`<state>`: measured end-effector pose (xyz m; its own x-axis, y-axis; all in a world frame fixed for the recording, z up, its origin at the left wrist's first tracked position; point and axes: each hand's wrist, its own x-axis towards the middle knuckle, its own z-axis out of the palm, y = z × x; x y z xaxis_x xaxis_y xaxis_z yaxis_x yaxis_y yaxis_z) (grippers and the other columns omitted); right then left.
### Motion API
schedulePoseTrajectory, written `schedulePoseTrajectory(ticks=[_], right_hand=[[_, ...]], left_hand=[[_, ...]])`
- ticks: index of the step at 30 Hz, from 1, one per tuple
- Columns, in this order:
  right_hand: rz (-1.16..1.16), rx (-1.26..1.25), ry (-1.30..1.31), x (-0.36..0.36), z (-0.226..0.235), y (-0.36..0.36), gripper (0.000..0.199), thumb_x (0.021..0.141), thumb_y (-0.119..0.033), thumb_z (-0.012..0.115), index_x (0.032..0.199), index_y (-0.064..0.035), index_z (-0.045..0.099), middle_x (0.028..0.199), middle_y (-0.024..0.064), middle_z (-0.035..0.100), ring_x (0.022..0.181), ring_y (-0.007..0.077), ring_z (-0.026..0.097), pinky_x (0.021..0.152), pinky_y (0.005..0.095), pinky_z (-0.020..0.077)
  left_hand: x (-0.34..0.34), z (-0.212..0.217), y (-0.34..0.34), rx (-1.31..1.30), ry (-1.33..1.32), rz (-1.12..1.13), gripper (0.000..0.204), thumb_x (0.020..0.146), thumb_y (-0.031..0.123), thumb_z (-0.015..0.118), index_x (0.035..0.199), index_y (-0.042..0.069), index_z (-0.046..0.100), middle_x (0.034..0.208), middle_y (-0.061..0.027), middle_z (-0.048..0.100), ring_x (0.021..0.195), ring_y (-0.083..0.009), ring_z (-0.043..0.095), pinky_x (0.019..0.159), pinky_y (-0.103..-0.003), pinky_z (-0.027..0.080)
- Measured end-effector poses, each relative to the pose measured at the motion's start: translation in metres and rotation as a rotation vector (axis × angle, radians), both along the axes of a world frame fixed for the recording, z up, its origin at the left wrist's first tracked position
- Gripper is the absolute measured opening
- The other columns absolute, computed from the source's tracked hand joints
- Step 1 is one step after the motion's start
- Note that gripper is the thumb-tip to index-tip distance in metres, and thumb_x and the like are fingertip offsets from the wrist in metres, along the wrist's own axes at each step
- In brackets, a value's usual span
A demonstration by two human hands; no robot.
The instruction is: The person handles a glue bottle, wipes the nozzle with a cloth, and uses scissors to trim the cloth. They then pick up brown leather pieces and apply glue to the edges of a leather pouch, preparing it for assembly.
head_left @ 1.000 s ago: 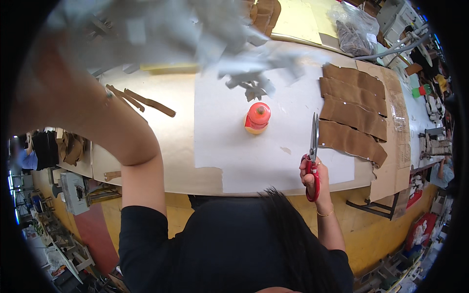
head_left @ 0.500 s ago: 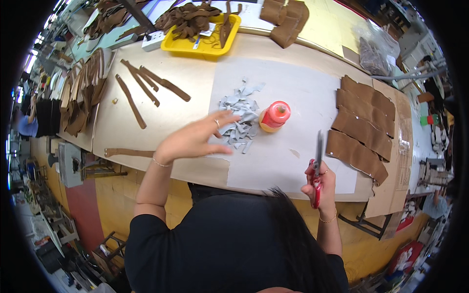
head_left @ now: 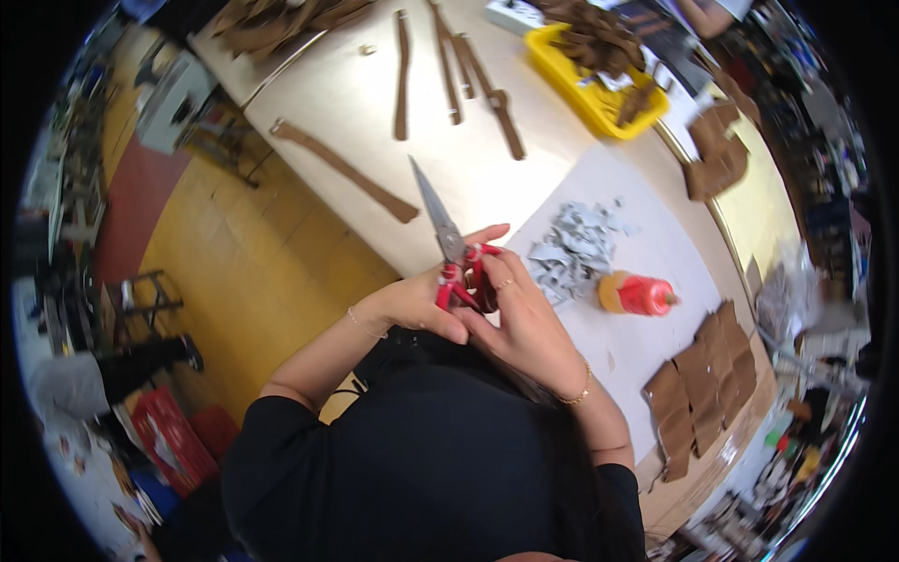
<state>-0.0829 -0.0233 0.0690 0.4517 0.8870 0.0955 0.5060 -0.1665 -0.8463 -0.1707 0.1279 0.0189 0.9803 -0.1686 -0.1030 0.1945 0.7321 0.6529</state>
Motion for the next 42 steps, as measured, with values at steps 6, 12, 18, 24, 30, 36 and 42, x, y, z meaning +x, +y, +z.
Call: schedulePoseTrajectory(ticks=[6, 12, 18, 24, 30, 36, 42], right_hand=[[0.119, 0.049, -0.088, -0.029, -0.01, 0.075, 0.037, 0.074, -0.017, 0.08, 0.101, -0.0008, 0.061, 0.085, 0.0122, 0.06, 0.072, 0.0253, 0.063, 0.063, 0.0339, 0.0508], [0.009, -0.101, -0.082, -0.01, -0.033, 0.078, 0.022, 0.08, -0.012, 0.076, 0.096, -0.0035, 0.065, 0.082, 0.0101, 0.063, 0.073, 0.0202, 0.064, 0.061, 0.0282, 0.0524], [-0.047, -0.371, -0.008, -0.006, -0.056, 0.063, 0.017, 0.085, -0.009, 0.071, 0.097, 0.0, 0.064, 0.081, 0.0086, 0.062, 0.069, 0.0151, 0.063, 0.057, 0.0264, 0.0503], [-0.087, -0.423, 0.007, -0.01, -0.069, 0.065, 0.015, 0.086, -0.009, 0.07, 0.097, 0.0001, 0.064, 0.079, 0.0087, 0.061, 0.065, 0.0151, 0.06, 0.059, 0.0261, 0.0494], [-0.082, -0.415, -0.008, -0.012, -0.072, 0.066, 0.014, 0.087, -0.009, 0.069, 0.096, -0.0005, 0.064, 0.078, 0.0084, 0.059, 0.066, 0.0151, 0.059, 0.061, 0.0265, 0.0485], [-0.111, -0.437, 0.041, -0.01, -0.07, 0.064, 0.014, 0.087, -0.008, 0.069, 0.097, -0.0013, 0.064, 0.079, 0.0079, 0.058, 0.067, 0.0155, 0.059, 0.062, 0.0265, 0.0484], [-0.117, -0.451, 0.076, -0.007, -0.071, 0.063, 0.014, 0.086, -0.007, 0.068, 0.098, -0.0015, 0.065, 0.081, 0.008, 0.059, 0.068, 0.0158, 0.06, 0.062, 0.0267, 0.0492]], left_hand=[[-0.081, -0.014, 0.054, -0.258, 0.077, 0.485, 0.086, 0.076, 0.032, 0.066, 0.146, 0.003, 0.025, 0.121, -0.0219, 0.056, 0.108, -0.0345, 0.059, 0.099, -0.046, 0.045], [-0.201, -0.074, 0.124, 0.329, 0.713, 0.234, 0.077, 0.081, 0.043, 0.06, 0.146, 0.014, 0.03, 0.105, -0.012, 0.055, 0.078, -0.026, 0.062, 0.064, -0.034, 0.053], [-0.234, -0.175, 0.143, 0.551, 1.247, -0.563, 0.078, 0.077, 0.054, 0.061, 0.144, 0.027, 0.033, 0.098, -0.0063, 0.05, 0.067, -0.0216, 0.055, 0.063, -0.038, 0.05], [-0.2, -0.208, 0.121, 0.719, 1.237, -0.892, 0.081, 0.076, 0.061, 0.057, 0.142, 0.018, 0.04, 0.126, -0.0216, 0.05, 0.088, -0.0377, 0.06, 0.075, -0.049, 0.052], [-0.172, -0.232, 0.108, 0.585, 1.362, -0.946, 0.097, 0.074, 0.069, 0.058, 0.148, 0.014, 0.028, 0.142, -0.0281, 0.036, 0.109, -0.0402, 0.056, 0.082, -0.053, 0.051], [-0.184, -0.253, 0.1, 0.469, 1.425, -0.806, 0.1, 0.07, 0.071, 0.06, 0.145, 0.012, 0.032, 0.138, -0.0289, 0.039, 0.111, -0.041, 0.054, 0.081, -0.052, 0.052], [-0.193, -0.256, 0.094, 0.437, 1.47, -0.677, 0.094, 0.071, 0.072, 0.057, 0.144, 0.015, 0.037, 0.139, -0.0226, 0.042, 0.114, -0.0385, 0.054, 0.084, -0.051, 0.052]])
